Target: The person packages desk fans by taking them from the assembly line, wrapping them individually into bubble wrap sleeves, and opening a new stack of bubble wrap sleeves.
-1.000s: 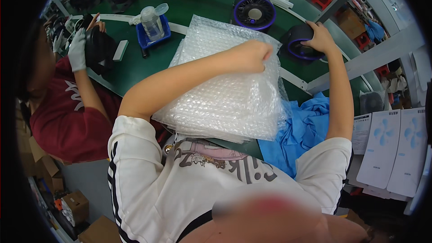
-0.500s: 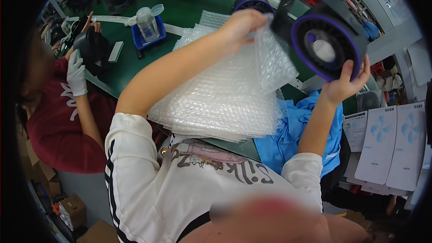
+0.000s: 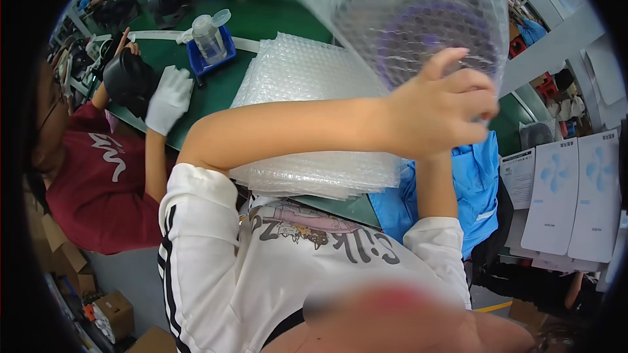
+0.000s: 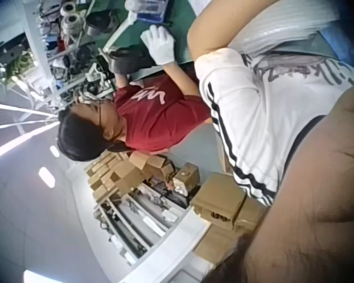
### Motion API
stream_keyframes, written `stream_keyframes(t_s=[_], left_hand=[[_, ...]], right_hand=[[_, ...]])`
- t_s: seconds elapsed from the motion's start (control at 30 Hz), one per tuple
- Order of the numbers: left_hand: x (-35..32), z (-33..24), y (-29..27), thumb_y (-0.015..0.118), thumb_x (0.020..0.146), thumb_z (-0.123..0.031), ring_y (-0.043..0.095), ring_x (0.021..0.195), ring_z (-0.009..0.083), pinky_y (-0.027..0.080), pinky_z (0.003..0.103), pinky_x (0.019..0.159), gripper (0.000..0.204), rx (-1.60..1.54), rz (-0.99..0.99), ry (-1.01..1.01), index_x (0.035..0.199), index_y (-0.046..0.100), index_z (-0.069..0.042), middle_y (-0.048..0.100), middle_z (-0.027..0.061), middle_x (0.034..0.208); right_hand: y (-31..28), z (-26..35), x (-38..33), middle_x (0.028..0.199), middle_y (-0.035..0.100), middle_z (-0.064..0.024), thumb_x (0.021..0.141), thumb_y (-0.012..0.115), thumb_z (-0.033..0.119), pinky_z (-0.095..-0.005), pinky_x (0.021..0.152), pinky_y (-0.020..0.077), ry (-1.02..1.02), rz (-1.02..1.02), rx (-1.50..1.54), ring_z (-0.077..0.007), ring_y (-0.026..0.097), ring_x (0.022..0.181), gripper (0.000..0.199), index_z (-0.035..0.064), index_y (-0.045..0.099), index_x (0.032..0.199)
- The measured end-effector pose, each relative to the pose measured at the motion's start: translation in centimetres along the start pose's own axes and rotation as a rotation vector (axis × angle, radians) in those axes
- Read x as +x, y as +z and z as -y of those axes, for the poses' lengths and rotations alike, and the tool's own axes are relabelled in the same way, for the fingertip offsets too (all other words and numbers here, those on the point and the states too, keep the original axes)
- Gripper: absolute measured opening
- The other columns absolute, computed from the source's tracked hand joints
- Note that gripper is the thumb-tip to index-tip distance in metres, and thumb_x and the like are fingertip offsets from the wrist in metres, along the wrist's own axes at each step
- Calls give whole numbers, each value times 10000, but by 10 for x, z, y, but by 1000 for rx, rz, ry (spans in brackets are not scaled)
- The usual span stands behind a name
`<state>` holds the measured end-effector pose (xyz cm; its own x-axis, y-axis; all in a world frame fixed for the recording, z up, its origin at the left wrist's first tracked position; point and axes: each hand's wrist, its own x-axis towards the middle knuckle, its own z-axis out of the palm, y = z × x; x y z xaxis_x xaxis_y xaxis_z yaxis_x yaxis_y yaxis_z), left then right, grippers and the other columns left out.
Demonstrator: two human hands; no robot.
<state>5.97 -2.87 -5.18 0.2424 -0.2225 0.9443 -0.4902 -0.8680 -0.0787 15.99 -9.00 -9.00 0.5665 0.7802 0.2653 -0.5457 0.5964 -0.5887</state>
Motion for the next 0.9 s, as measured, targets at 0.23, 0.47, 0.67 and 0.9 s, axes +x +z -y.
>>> stream_keyframes(t_s=[0.23,0.47,0.67,0.9], left_hand=[[-16,1,-1,647,649,-93,505,889,236,381,363,761,108,-229,-21,24,703,554,-88,517,45,928],[-94,68,-20,605,749,-183,509,868,296,425,381,760,161,-88,735,-545,835,576,-50,519,116,916],[-128,70,-11,561,792,-258,524,783,282,421,395,682,209,-73,760,-475,880,606,-75,513,125,819],[-132,72,-21,564,784,-205,500,637,279,400,368,582,171,-247,623,-600,731,554,-43,484,106,658]], right_hand=[[8,11,18,1096,457,-163,727,623,265,-404,872,372,-173,180,-519,-293,442,1029,457,29,480,1092],[-25,68,131,1142,414,-214,631,718,324,-476,905,331,-1161,-400,-1960,-367,382,1087,547,60,515,1066],[-124,50,188,1323,325,-172,697,597,328,-500,984,262,219,-568,-2287,-426,276,1206,542,173,473,1201],[-115,52,195,1348,307,-180,720,544,314,-572,963,215,142,-724,-2145,-426,228,1244,594,154,397,1272]])
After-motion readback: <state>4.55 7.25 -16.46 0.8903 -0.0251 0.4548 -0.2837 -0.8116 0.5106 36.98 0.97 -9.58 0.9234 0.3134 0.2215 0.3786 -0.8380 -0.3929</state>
